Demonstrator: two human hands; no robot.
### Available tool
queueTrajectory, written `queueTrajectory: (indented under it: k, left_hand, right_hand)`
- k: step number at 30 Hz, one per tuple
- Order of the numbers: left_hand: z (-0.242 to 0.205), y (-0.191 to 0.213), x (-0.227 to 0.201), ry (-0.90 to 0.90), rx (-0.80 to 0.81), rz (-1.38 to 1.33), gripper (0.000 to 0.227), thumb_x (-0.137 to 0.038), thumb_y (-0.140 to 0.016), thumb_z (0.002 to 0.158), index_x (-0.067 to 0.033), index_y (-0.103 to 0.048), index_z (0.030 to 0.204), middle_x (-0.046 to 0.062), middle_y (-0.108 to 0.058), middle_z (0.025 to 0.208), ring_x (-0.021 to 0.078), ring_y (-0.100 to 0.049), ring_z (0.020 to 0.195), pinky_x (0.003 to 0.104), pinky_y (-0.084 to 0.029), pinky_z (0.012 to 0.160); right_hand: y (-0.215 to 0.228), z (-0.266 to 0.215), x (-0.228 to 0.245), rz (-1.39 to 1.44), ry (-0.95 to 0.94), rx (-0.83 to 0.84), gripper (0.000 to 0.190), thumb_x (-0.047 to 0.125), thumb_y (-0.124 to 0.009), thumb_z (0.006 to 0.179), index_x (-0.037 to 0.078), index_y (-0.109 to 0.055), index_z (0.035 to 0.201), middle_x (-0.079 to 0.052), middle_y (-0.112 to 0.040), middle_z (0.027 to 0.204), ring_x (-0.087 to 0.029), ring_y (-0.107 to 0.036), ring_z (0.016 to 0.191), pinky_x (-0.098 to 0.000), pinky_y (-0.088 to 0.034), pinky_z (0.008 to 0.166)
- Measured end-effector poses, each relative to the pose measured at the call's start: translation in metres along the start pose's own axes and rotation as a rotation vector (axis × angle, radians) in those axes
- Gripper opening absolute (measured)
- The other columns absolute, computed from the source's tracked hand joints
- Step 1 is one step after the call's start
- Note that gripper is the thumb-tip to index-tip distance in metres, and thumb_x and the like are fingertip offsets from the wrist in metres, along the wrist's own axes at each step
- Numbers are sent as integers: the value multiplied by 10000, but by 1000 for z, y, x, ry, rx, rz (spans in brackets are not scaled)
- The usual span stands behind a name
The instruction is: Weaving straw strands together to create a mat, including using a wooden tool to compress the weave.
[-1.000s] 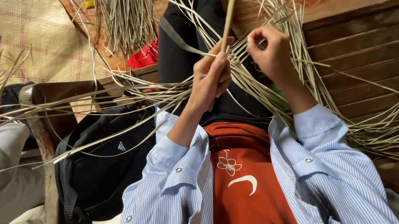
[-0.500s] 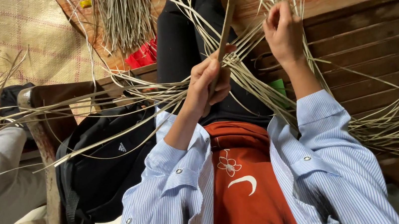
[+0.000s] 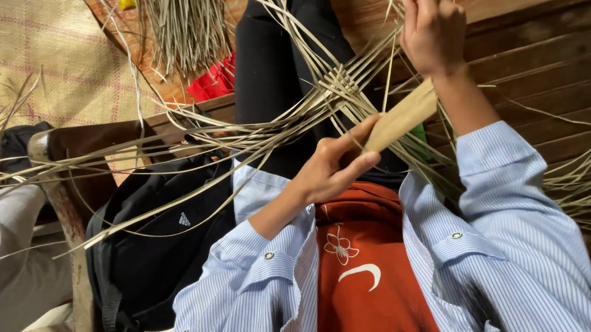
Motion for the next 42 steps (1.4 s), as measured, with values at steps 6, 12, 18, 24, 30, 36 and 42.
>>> queueTrajectory:
  k: [6, 12, 18, 24, 30, 36, 42]
  left_hand:
    - [-14, 52, 27, -27, -409, -138, 463, -178, -506, 849, 2, -339, 1241, 132, -362, 1289, 172, -336, 1199, 306, -231, 1049]
    - [-8, 66, 9, -268, -533, 115, 468, -154, -552, 835, -75, -382, 1264, 123, -578, 1040, 172, -600, 763, 278, -449, 634]
    - [-8, 71, -16, -289, -579, 144, 464, -150, -550, 830, -98, -382, 1260, 120, -626, 805, 124, -575, 609, 235, -439, 547]
    - [-7, 65, 9, -240, -565, -41, 417, -158, -547, 840, -69, -426, 1229, 137, -575, 1021, 113, -492, 871, 315, -445, 736]
    - [-11, 51, 9, -243, -502, -196, 421, -135, -549, 841, -56, -421, 1234, 119, -543, 1039, 114, -467, 834, 305, -433, 738]
    - [-2, 27, 18, -109, -381, -799, 389, -119, -455, 862, -42, -382, 1237, 133, -451, 440, 151, -425, 257, 179, -300, 237]
    - [-5, 78, -53, -523, -422, -495, 537, -35, -525, 758, 129, -293, 1213, 153, -523, 559, 119, -452, 311, 184, -347, 326]
  right_hand:
    - [29, 9, 28, -204, -34, 202, 168, 85, -645, 818, 52, -591, 974, -127, -492, 1128, -268, -460, 936, -418, -328, 788]
    - [48, 2, 140, 708, 152, 294, 154, 74, -448, 817, 81, -557, 926, -103, -555, 908, -317, -515, 914, -565, -112, 949]
    - [50, 8, 146, 977, 63, 279, 99, 16, -523, 774, 40, -606, 726, -62, -545, 742, -242, -576, 674, -371, -444, 724]
    - [56, -1, 142, 855, -8, 226, 87, 39, -583, 734, 57, -611, 654, -63, -516, 587, -240, -538, 522, -293, -453, 539]
    - [89, 13, 156, 898, -18, 105, 71, 4, -585, 727, -12, -603, 661, -131, -522, 588, -205, -546, 541, -282, -425, 508]
    - [102, -8, 165, 595, 295, 6, 52, 32, -601, 733, -5, -591, 698, -94, -483, 590, -235, -486, 480, -291, -435, 485]
    - [32, -23, 58, 753, -203, 165, 116, 12, -573, 779, 1, -600, 667, -151, -592, 703, -270, -561, 634, -352, -434, 598]
Point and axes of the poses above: each hand's wrist, its own z-axis towards the middle knuckle, its own y-axis out of the back of the hand, x = y × z, the point moved 9 cm from there along z, towards the middle knuckle
